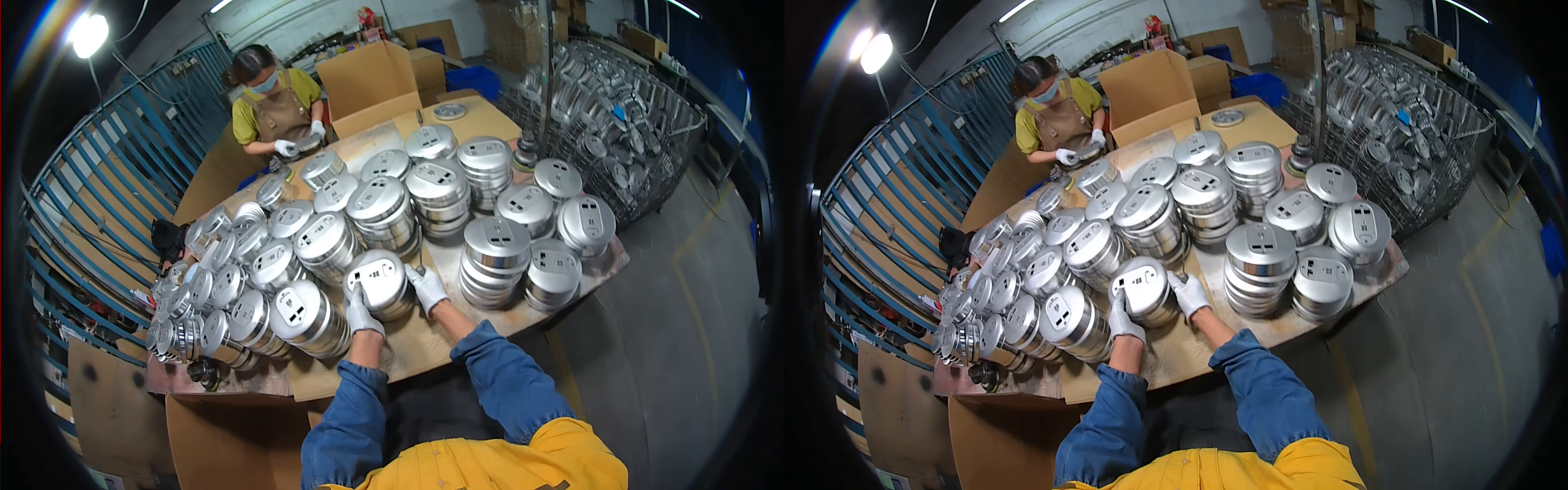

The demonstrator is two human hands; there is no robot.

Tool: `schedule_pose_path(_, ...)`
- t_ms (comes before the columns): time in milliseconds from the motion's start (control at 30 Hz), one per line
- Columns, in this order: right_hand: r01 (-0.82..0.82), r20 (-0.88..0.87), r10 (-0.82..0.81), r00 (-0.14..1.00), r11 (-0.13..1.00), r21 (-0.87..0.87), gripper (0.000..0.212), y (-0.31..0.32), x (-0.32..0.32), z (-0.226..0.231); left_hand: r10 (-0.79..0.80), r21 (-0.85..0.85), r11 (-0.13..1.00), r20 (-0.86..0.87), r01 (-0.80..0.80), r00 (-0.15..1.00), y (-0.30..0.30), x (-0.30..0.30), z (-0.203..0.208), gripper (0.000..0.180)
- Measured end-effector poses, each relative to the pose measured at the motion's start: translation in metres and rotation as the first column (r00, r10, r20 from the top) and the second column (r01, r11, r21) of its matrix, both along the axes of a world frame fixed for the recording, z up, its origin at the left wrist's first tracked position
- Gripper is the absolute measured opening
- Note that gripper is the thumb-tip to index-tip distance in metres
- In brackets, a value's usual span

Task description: Scraping and inspecting circular metal housings at a factory workstation.

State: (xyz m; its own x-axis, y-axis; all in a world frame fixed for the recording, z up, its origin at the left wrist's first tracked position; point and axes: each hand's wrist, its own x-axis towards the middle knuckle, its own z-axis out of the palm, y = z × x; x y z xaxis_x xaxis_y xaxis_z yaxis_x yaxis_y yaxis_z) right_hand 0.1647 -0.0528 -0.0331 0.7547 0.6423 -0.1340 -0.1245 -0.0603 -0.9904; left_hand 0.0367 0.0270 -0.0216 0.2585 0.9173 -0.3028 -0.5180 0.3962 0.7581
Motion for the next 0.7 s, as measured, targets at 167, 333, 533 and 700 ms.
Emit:
schedule_pose_path(167,0.118,-0.015,-0.117,0.993,0.990,0.079,0.033,-0.043,-0.021,0.016,0.231,0.222,0.960,-0.291,-0.169,0.928,-0.052,-0.014,0.016,0.053)
schedule_pose_path(333,0.091,-0.153,-0.052,0.987,0.962,0.258,0.022,-0.116,-0.029,0.048,0.315,0.615,0.787,-0.472,0.052,0.823,-0.116,-0.006,0.032,0.058)
schedule_pose_path(533,0.294,-0.576,0.061,0.816,0.813,0.502,0.029,-0.163,0.021,0.085,0.469,0.819,0.482,-0.542,0.312,0.697,-0.114,0.047,0.058,0.062)
schedule_pose_path(700,0.263,-0.561,0.196,0.804,0.730,0.631,0.033,-0.194,0.050,0.100,0.486,0.762,0.554,-0.622,0.334,0.614,-0.120,0.064,0.072,0.064)
